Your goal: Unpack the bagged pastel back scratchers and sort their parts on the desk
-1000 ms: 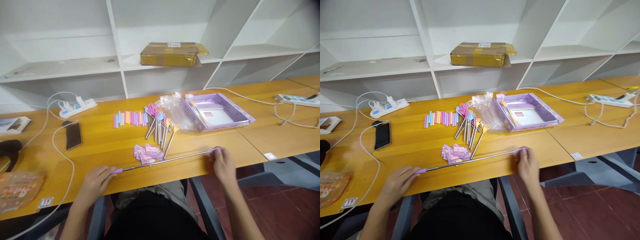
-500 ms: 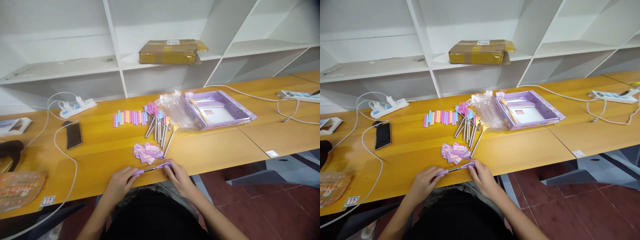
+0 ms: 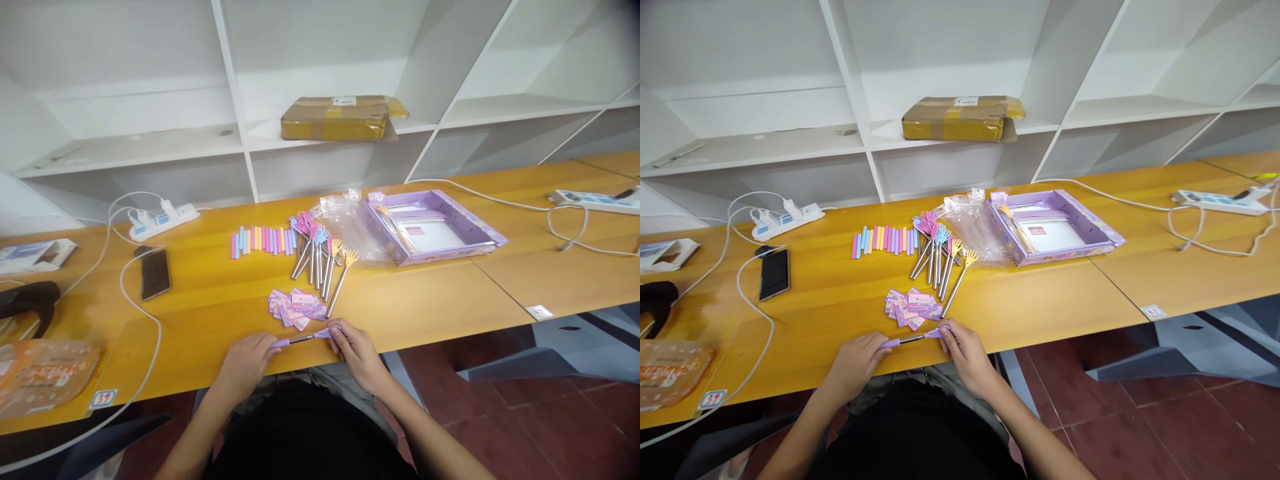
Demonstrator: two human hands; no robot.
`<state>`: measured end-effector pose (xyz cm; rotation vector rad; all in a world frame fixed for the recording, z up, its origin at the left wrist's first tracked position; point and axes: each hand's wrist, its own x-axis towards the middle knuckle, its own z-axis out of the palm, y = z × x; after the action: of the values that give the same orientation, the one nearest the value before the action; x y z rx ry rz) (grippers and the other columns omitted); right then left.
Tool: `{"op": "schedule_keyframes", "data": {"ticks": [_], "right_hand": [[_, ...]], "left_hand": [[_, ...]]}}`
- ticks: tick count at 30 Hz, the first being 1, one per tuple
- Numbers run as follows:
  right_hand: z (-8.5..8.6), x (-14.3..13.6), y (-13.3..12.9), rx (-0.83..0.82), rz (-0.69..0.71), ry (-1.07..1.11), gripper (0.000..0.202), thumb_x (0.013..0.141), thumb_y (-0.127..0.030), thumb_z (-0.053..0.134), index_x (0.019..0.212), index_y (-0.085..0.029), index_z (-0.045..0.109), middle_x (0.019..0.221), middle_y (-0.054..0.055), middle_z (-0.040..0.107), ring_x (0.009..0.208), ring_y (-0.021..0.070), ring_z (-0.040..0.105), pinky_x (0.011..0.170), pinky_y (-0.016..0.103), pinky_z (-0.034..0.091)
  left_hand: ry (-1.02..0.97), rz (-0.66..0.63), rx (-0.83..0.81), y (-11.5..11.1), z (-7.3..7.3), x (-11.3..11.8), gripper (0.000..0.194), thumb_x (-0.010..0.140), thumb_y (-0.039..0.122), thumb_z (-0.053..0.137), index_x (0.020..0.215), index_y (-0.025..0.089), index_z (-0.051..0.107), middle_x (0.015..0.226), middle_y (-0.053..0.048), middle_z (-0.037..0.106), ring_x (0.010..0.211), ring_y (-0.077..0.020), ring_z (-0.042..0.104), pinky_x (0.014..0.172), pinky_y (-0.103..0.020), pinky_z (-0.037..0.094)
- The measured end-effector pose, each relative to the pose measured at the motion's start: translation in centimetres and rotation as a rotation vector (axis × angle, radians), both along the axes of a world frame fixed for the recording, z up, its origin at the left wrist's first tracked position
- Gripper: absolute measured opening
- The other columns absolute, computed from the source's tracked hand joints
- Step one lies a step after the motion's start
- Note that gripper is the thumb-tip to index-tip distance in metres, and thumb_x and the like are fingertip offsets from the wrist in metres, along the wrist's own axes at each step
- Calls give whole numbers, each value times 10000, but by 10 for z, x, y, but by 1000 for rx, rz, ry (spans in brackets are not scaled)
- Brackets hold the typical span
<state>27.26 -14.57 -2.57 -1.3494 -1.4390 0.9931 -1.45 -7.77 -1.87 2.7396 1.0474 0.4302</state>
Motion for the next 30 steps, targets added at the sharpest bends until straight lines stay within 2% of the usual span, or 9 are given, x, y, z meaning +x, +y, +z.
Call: {"op": "schedule_keyframes", "data": {"ticks": [4, 7, 9, 12, 15, 18, 22, 25, 30], "right_hand": [[-1, -6, -5, 17, -34, -30, 402, 1117, -560, 387, 949, -280, 622, 748, 12, 597, 651, 210, 583, 618, 353, 498], [0, 17, -5, -15, -92, -48, 404, 1081, -608, 415, 937, -308, 644, 756, 35, 628, 626, 251, 598, 593, 411, 520], [3, 56, -5, -35, -261, -98, 464, 1038, -678, 442, 892, -290, 651, 681, 44, 616, 564, 257, 576, 550, 424, 503], [7, 135, -9, 75, -675, -273, 615, 944, -835, 442, 852, -257, 629, 595, 32, 550, 535, 237, 528, 542, 407, 453], [2, 197, -18, 170, -881, -354, 622, 967, -829, 391, 864, -247, 585, 643, 16, 525, 618, 213, 528, 653, 382, 456], [-15, 216, -22, 72, -840, -414, 664, 966, -850, 354, 841, -236, 577, 648, 19, 544, 615, 204, 537, 651, 359, 445], [-38, 209, -14, -55, -835, -557, 722, 977, -832, 314, 981, -203, 669, 785, 83, 682, 706, 245, 624, 684, 369, 441], [-43, 206, -9, -60, -904, -614, 658, 1007, -730, 326, 1110, -188, 687, 924, 135, 741, 796, 282, 649, 720, 386, 431], [-44, 206, -8, -163, -979, -715, 467, 994, -551, 349, 1035, -204, 659, 890, 142, 720, 713, 278, 586, 692, 386, 376]], "left_hand": [[51, -37, 146, 3, 9, -4, 353, 1149, 344, 386, 963, 223, 660, 867, -40, 709, 775, -218, 643, 722, -354, 511], [73, -18, 214, 16, 19, -35, 335, 1128, 381, 440, 930, 243, 673, 836, -35, 695, 771, -254, 605, 695, -399, 493], [71, 39, 242, 27, 25, -74, 372, 1126, 419, 434, 921, 248, 694, 807, -32, 682, 769, -266, 590, 689, -410, 477], [20, 169, 256, 37, 24, -139, 450, 1136, 432, 375, 916, 243, 719, 830, -42, 700, 795, -258, 599, 748, -408, 494], [-70, 228, 197, 34, 13, -171, 451, 1122, 499, 405, 1005, 243, 757, 897, -43, 741, 822, -244, 621, 767, -384, 519], [-80, 283, 104, 27, 2, -164, 451, 1108, 531, 439, 1023, 236, 769, 920, -54, 752, 841, -246, 638, 782, -382, 525], [-134, 359, 69, 26, 0, -147, 458, 1087, 576, 474, 1046, 224, 764, 967, -71, 749, 897, -252, 653, 826, -388, 534], [-147, 363, 52, 27, 0, -147, 456, 1087, 572, 477, 1055, 223, 767, 952, -71, 742, 876, -243, 646, 807, -381, 529], [-136, 339, 78, 25, 2, -149, 456, 1094, 562, 469, 1037, 221, 767, 933, -63, 741, 863, -239, 649, 811, -384, 532]]}}
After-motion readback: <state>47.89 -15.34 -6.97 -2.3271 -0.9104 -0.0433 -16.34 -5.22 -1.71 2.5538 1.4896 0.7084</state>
